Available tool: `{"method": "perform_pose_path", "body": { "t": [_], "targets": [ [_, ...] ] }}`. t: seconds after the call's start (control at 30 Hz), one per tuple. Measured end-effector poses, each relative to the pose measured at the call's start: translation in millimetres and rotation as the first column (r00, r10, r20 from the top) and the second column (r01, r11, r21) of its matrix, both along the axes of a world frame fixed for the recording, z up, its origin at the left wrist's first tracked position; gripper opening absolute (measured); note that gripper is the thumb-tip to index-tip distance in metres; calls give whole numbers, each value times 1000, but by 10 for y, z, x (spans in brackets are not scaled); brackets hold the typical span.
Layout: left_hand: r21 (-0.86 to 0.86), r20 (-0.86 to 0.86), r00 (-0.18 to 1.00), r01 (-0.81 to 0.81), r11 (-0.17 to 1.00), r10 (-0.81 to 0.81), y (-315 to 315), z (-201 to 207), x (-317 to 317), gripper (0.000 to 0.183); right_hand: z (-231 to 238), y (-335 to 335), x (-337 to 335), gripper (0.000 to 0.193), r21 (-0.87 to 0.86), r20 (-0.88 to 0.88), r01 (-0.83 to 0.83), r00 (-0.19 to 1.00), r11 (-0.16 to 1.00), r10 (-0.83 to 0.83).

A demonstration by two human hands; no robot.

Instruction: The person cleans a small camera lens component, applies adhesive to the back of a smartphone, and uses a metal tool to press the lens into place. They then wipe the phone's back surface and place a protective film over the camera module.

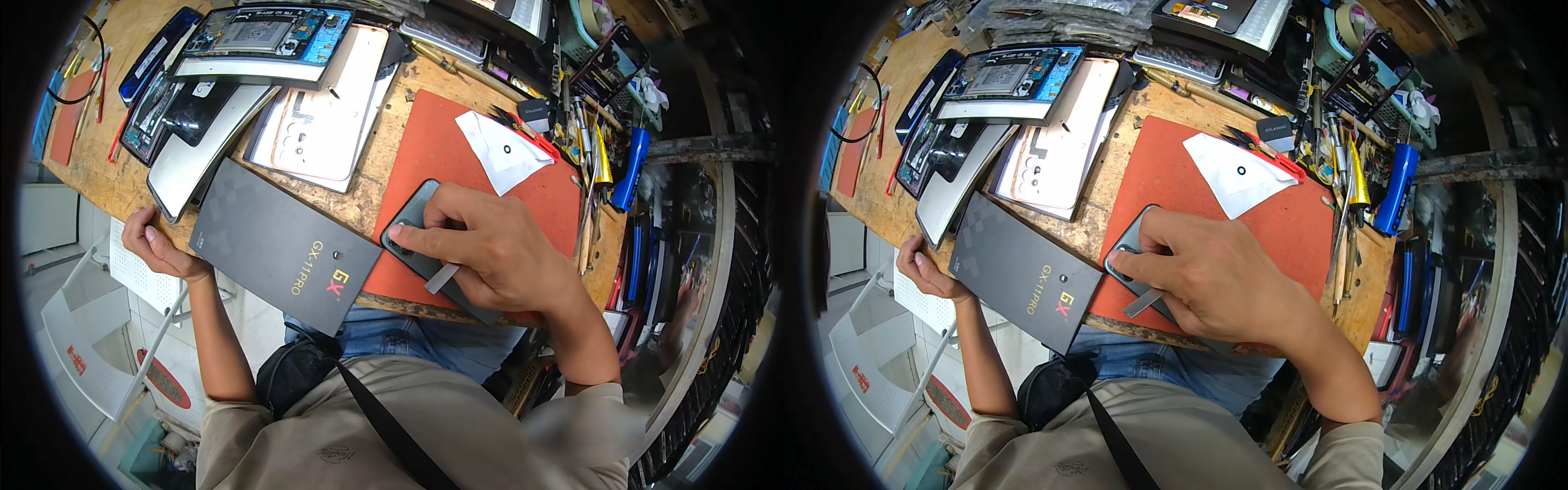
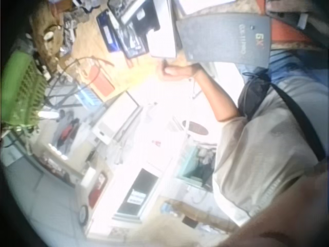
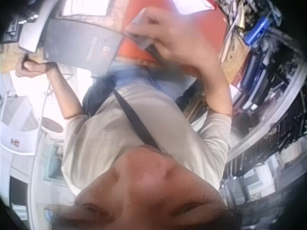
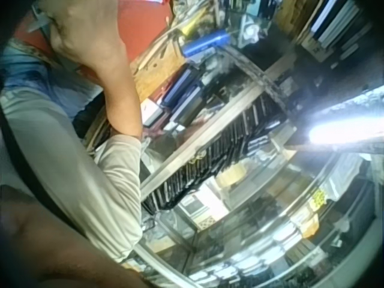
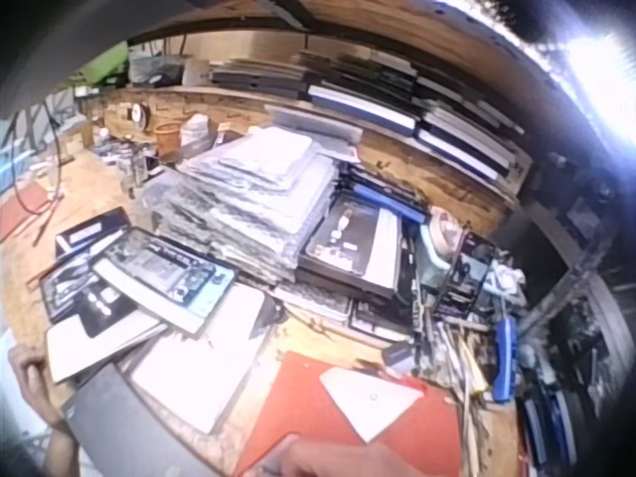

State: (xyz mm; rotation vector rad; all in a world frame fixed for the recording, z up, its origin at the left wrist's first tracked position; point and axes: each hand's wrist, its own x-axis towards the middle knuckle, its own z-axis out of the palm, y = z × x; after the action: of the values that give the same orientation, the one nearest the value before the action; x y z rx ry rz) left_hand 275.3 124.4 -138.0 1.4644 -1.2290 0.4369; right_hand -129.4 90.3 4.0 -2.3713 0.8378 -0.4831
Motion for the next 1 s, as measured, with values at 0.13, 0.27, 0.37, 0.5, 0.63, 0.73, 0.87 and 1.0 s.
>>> {"method": "perform_pose_path", "body": {
  "t": [0.13,0.27,0.37,0.5,0.63,0.73,0.87,1.0],
  "targets": [
    [0,6,1000,1,1000,-1,-19,0,-7,30,20,29,-42,45,103,164,21,986,994,-38],
    [5,-15,1000,14,1000,-14,-10,-15,-4,31,124,102,-196,26,125,336,208,911,970,-238],
    [19,-4,1000,7,1000,-7,9,2,-4,31,240,202,-384,27,-66,67,415,909,908,-411],
    [10,-15,1000,14,1000,-14,-5,1,-27,31,233,518,-512,31,-349,-300,428,792,834,-532],
    [6,-66,998,16,1000,-16,-4,7,-57,31,391,721,-620,41,-246,-350,399,813,883,-465],
    [-4,-69,998,14,1000,-14,-4,-1,-53,30,414,705,-598,48,-198,-238,407,863,892,-446],
    [-3,-69,997,26,1000,-26,-35,2,-48,31,376,589,-171,51,-202,-206,277,926,939,-317],
    [22,-10,1000,13,1000,-13,1,-10,-9,31,262,435,145,53,-201,-167,184,961,962,-219]
  ]
}}
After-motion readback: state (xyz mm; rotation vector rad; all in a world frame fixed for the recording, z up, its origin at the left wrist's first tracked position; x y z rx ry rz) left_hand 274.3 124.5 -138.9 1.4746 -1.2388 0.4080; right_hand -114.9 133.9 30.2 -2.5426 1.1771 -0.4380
